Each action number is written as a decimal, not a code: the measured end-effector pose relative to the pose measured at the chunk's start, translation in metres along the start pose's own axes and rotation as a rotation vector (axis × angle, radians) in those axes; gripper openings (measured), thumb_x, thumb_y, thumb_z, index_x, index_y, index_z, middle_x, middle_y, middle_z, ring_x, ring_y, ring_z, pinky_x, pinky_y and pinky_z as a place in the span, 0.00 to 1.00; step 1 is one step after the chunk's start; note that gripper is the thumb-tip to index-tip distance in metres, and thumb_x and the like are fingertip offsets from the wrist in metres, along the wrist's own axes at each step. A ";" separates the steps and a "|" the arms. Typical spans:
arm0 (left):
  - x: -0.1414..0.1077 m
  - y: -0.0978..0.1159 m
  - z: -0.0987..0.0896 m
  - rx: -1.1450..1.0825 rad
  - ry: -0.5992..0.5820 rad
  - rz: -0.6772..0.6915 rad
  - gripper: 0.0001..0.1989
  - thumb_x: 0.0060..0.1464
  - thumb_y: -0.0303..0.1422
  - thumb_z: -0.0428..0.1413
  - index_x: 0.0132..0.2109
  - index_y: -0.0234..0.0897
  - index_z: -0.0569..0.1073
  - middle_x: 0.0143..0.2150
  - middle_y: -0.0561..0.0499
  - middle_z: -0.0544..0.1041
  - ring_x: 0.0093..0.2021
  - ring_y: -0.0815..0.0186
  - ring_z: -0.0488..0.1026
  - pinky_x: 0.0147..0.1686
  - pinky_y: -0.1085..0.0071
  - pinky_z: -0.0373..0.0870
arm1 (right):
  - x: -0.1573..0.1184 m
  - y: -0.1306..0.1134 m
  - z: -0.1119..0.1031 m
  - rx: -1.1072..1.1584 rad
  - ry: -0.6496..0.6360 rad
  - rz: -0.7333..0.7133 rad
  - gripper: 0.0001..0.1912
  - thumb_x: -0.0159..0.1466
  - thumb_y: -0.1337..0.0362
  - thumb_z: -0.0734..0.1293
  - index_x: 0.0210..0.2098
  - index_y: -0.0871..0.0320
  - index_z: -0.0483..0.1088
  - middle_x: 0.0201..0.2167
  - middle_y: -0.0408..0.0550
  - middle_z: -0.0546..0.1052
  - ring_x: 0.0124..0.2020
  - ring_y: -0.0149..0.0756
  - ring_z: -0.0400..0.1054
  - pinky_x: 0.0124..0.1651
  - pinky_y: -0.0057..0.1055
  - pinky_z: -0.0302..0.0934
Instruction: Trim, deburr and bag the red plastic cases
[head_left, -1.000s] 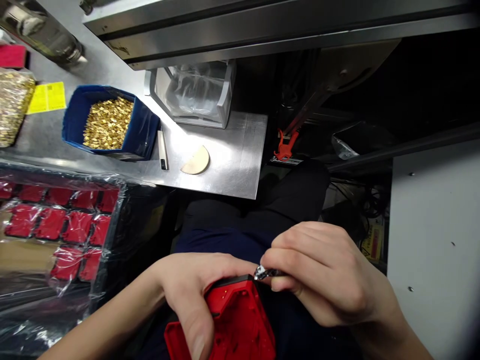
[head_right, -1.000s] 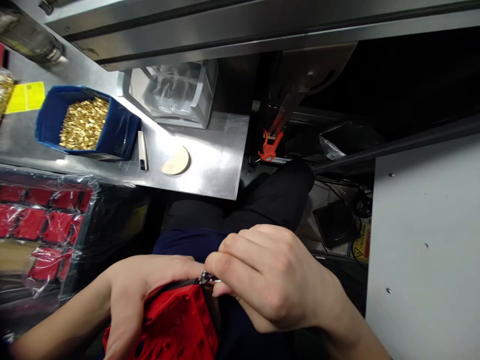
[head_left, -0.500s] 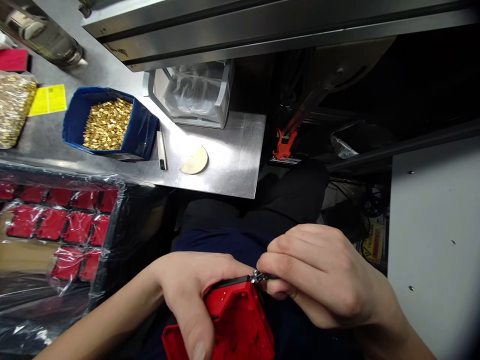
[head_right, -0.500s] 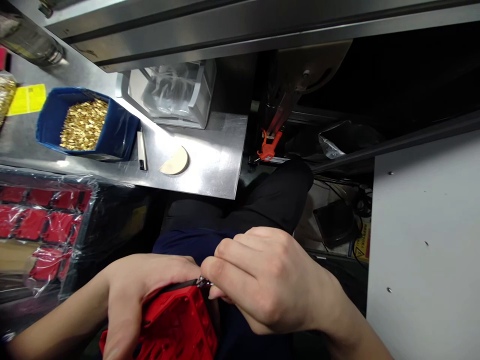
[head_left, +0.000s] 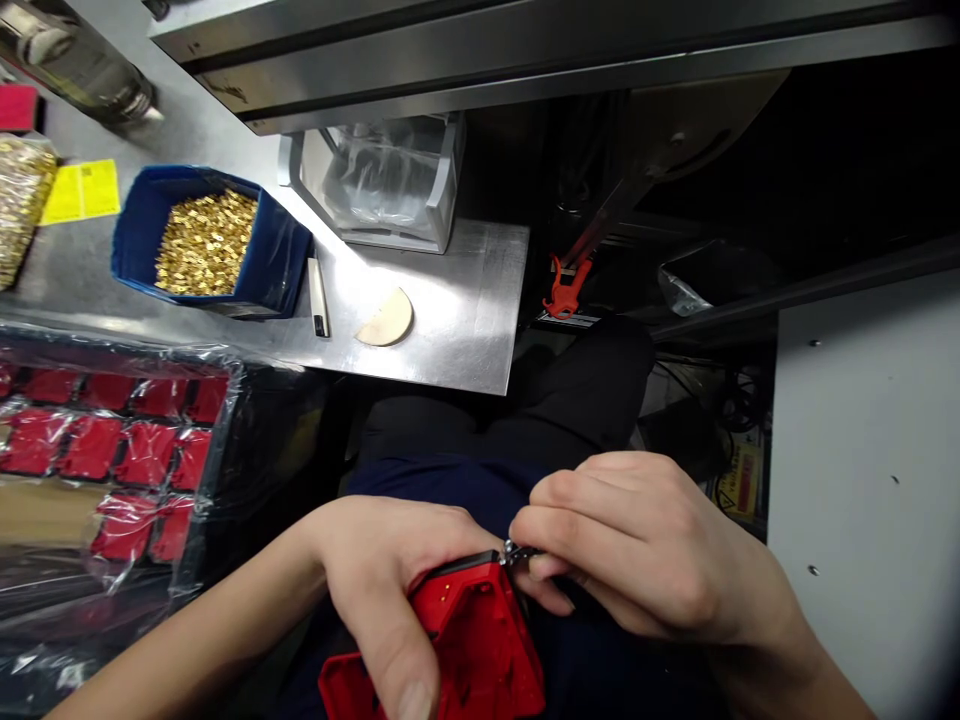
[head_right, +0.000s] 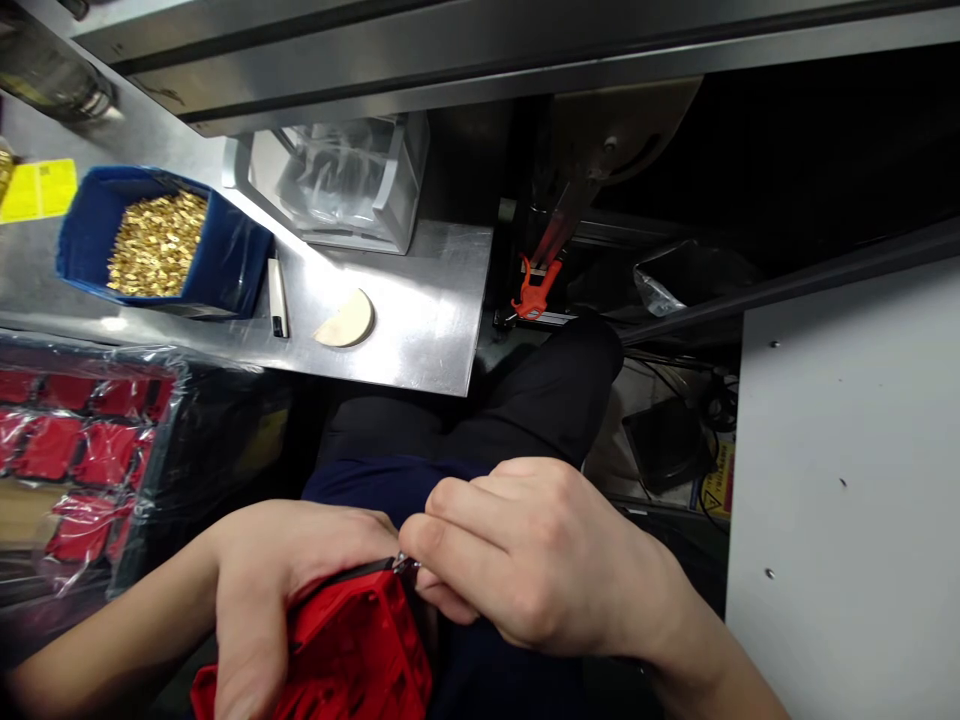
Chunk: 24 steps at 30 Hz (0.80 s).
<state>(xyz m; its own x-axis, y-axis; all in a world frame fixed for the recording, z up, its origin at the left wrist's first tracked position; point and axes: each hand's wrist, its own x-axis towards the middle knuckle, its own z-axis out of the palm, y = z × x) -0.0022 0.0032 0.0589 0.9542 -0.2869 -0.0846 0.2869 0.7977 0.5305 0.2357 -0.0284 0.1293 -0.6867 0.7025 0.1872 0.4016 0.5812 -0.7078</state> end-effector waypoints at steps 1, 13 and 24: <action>0.000 0.001 0.000 0.012 -0.009 0.006 0.46 0.25 0.41 0.80 0.54 0.29 0.79 0.42 0.43 0.83 0.36 0.54 0.79 0.38 0.67 0.80 | 0.000 0.000 0.000 -0.005 -0.004 -0.003 0.06 0.70 0.71 0.64 0.40 0.62 0.75 0.31 0.44 0.77 0.26 0.30 0.63 0.28 0.33 0.56; 0.002 -0.001 -0.001 0.238 0.046 0.141 0.53 0.28 0.53 0.76 0.62 0.33 0.76 0.45 0.43 0.85 0.38 0.53 0.82 0.43 0.69 0.79 | -0.008 0.009 -0.004 0.145 0.133 0.001 0.06 0.69 0.71 0.64 0.42 0.60 0.74 0.31 0.45 0.77 0.28 0.32 0.69 0.30 0.33 0.58; -0.024 0.037 0.019 0.312 0.210 0.240 0.44 0.50 0.52 0.69 0.68 0.37 0.69 0.63 0.38 0.76 0.58 0.48 0.77 0.60 0.62 0.72 | -0.009 0.008 0.014 0.302 0.296 0.202 0.11 0.68 0.63 0.72 0.49 0.60 0.74 0.34 0.45 0.77 0.32 0.30 0.70 0.33 0.30 0.62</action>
<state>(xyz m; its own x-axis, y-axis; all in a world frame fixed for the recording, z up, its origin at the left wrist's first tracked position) -0.0165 0.0297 0.0962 0.9964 0.0267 -0.0805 0.0466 0.6207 0.7826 0.2366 -0.0356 0.1129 -0.3928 0.9018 0.1803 0.2847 0.3057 -0.9085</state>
